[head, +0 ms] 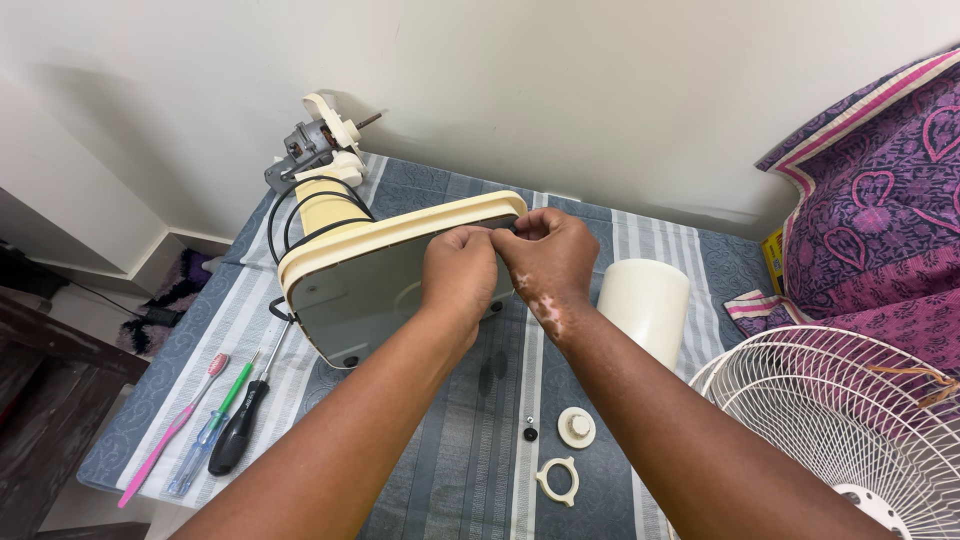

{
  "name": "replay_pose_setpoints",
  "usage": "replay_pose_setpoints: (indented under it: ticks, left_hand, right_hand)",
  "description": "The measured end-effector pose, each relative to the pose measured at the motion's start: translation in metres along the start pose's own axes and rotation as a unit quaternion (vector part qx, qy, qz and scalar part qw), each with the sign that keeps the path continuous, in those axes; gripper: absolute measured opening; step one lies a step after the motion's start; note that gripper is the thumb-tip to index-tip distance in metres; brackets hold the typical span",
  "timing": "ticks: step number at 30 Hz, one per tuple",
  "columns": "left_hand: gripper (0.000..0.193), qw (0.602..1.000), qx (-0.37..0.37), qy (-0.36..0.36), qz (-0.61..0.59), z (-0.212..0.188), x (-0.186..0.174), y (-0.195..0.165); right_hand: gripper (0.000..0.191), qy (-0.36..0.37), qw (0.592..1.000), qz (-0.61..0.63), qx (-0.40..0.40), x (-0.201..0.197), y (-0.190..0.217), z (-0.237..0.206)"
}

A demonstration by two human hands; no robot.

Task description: The person uses a screwdriver to remove screws from the base of a disassembled electric fan. They place the screws on the table and continue unscrewing additional fasteners from the fan base.

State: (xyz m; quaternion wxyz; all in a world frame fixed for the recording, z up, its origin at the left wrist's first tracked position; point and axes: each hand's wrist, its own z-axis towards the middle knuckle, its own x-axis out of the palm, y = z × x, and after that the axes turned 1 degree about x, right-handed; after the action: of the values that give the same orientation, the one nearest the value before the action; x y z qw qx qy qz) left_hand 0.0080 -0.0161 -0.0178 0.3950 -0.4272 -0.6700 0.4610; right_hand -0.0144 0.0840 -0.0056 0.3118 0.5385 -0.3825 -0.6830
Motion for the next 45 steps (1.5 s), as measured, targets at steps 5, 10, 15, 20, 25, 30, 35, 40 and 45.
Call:
replay_pose_setpoints:
  ticks: [5,10,15,20,25,30,35,40,45]
  left_hand:
    - [0.027,1.0,0.005,-0.002,0.008,0.0,0.0,0.0]
    - [0.027,1.0,0.011,0.0,0.009,0.0,-0.001,0.002]
    - [0.027,0.999,0.014,0.011,0.036,0.001,-0.001,0.003]
    - [0.029,0.997,0.05,0.03,0.057,0.004,-0.003,0.007]
    - [0.027,0.997,0.059,0.027,0.049,0.008,-0.003,0.012]
    - [0.026,0.997,0.057,0.03,0.037,0.009,-0.002,0.012]
    - [0.026,0.997,0.049,0.026,0.057,0.007,-0.002,0.009]
    - [0.027,0.996,0.045,0.023,0.076,0.005,-0.001,0.006]
    - [0.028,0.995,0.054,0.031,0.073,0.004,-0.002,0.004]
  right_hand:
    - [0.03,-0.001,1.0,0.002,0.001,0.0,0.0,0.0]
    - [0.029,-0.005,1.0,0.005,-0.002,0.0,0.0,0.0]
    - [0.03,0.006,0.999,0.034,0.026,0.001,-0.001,0.0]
    - [0.029,0.008,0.999,0.042,0.002,0.002,-0.01,0.0]
    - [0.025,0.03,0.994,0.098,-0.041,0.002,-0.021,-0.003]
    - [0.017,0.026,0.995,0.092,0.02,0.002,-0.022,0.0]
    - [0.016,0.03,0.994,0.104,0.029,0.001,-0.02,0.002]
    - [0.016,0.019,0.996,0.083,0.011,-0.001,-0.015,-0.001]
    - [0.017,0.028,0.998,0.02,-0.06,-0.007,-0.009,-0.005]
